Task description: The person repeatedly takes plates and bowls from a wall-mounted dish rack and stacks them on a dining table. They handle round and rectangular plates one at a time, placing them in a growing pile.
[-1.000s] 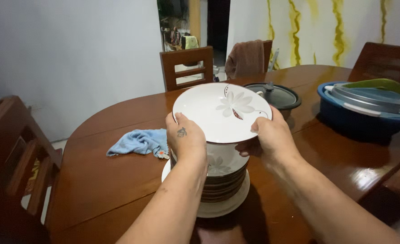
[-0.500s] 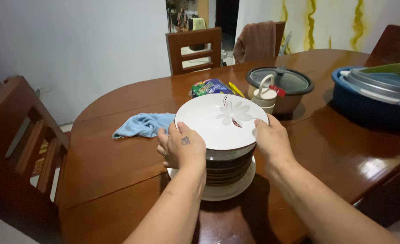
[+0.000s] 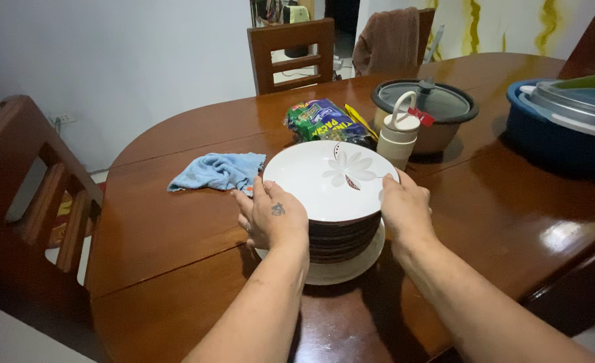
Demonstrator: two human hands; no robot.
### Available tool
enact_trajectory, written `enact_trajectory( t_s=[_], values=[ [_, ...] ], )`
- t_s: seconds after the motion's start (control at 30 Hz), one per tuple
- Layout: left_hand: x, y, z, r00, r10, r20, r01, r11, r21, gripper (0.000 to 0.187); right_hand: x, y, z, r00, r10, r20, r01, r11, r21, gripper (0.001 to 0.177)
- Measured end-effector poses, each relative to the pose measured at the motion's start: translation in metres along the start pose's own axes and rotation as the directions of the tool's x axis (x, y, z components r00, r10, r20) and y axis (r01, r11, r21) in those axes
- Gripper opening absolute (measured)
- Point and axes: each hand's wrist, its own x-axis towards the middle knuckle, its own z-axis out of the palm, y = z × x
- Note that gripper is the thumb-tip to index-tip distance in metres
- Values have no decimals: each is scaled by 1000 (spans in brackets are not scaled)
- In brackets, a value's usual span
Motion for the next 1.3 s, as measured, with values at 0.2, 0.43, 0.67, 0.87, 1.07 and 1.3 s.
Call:
enact_trajectory(
  t_s=[0.2,0.43,0.67,0.87,1.07,1.3],
  values=[
    [4,-4,9,1000,18,-1,-18,1000,-4,50,2,3,4,1000,10,19,-10,999,32,41],
    [8,-3,10,998,-14,55,17,999,-42,52,9,13,11,993,-91,75,85,994,73,50],
    [9,0,3,999,6,32,-5,998,-56,57,24,23,9,996,-69,56,61,989,132,59],
    [2,29,-6,993,116,-29,-120,979,-164,61,36,6,-12,993,-119,-5,118,978,174,59],
    [-19,87,-1,964,252,-86,-264,947,-182,60,44,-33,-60,960,-238,-147,263,948,178,57],
    [-74,160,23,907,419,-51,-411,848,-334,60,36,-76,-142,932,-274,-239,338,894,294,51]
  ],
)
